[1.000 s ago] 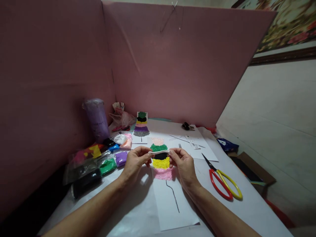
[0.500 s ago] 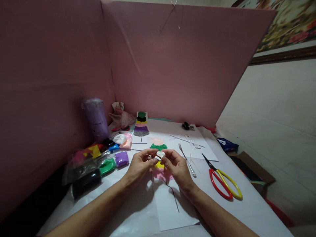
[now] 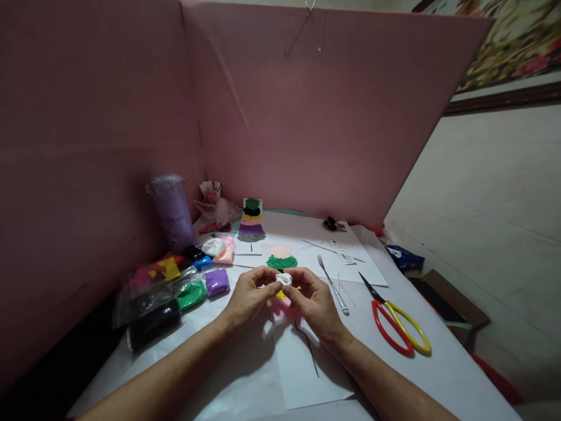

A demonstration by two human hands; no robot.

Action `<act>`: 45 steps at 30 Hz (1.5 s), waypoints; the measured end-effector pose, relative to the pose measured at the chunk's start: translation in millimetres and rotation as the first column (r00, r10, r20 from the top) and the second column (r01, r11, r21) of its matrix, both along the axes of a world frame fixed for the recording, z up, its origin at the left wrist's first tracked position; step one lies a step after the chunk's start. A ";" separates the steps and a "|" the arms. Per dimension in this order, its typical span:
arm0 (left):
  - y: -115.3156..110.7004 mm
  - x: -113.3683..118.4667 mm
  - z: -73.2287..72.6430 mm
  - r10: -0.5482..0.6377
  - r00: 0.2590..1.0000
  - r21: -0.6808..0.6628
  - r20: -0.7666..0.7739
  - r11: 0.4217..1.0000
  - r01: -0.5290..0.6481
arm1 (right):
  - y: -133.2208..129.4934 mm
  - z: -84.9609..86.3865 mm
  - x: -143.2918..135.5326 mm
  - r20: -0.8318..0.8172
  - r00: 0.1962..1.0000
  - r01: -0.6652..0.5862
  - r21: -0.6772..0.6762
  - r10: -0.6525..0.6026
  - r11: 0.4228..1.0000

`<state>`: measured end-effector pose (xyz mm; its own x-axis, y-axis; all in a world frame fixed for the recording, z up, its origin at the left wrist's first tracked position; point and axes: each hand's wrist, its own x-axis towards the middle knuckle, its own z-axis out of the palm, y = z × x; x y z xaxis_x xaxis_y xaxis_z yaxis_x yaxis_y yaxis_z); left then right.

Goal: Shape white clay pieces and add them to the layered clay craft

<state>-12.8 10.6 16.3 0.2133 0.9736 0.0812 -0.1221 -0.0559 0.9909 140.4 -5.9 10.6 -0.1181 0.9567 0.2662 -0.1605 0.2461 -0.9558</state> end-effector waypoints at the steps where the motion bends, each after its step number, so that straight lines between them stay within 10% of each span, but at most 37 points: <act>1: -0.4 0.4 0.6 -0.007 1.000 -0.006 -0.002 1.000 0.007 | -0.4 0.0 -0.1 0.005 1.000 0.009 -0.004 -0.009 1.000; 45: -2.2 2.2 -0.4 0.010 1.000 0.023 -0.013 1.000 -0.010 | -4.7 8.7 -1.0 0.051 0.998 0.040 -0.041 -0.038 0.998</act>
<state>-10.6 8.4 16.0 0.2047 0.9736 0.1012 -0.1083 -0.0802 0.9909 139.4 -10.7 19.3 -0.0928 0.9710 0.2205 -0.1035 0.2108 -0.9720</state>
